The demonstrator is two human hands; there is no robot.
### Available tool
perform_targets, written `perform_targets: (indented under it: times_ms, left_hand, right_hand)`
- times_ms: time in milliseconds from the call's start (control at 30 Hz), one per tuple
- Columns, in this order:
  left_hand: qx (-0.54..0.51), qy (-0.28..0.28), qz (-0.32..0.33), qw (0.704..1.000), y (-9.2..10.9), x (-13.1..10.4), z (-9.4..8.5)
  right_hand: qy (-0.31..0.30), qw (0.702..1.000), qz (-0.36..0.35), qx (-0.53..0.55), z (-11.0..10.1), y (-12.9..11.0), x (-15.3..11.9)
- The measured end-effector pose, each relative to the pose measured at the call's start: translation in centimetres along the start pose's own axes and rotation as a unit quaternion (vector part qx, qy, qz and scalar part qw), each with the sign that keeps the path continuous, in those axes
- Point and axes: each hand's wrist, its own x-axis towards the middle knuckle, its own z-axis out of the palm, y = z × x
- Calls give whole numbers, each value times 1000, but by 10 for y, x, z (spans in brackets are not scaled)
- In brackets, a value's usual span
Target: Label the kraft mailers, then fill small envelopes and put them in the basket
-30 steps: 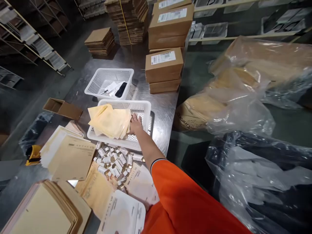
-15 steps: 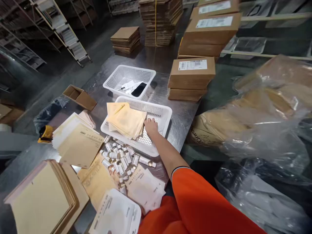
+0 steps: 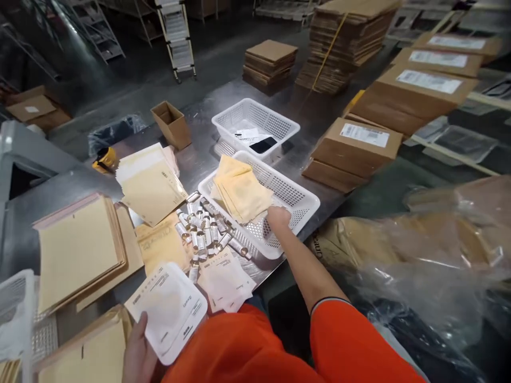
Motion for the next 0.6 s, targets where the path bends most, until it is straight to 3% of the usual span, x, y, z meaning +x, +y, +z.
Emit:
perform_targets:
  times_ms: [133, 267, 400, 500, 600]
  left_hand:
    - [-73, 47, 1, 996, 6, -6, 1]
    - [-88, 38, 58, 994, 4, -13, -9]
    - [-71, 36, 85, 993, -2, -13, -22]
    - [-73, 30, 84, 993, -6, -8, -24]
    - [-83, 12, 78, 993, -9, -5, -16]
  right_hand:
    - [4, 1000, 11, 18, -3, -3, -14]
    - [3, 998, 13, 58, -11, -4, -23]
    - [39, 990, 34, 133, -34, -1, -33]
    - [84, 970, 26, 226, -57, -4, -49]
    - [70, 933, -29, 353, -71, -25, -81]
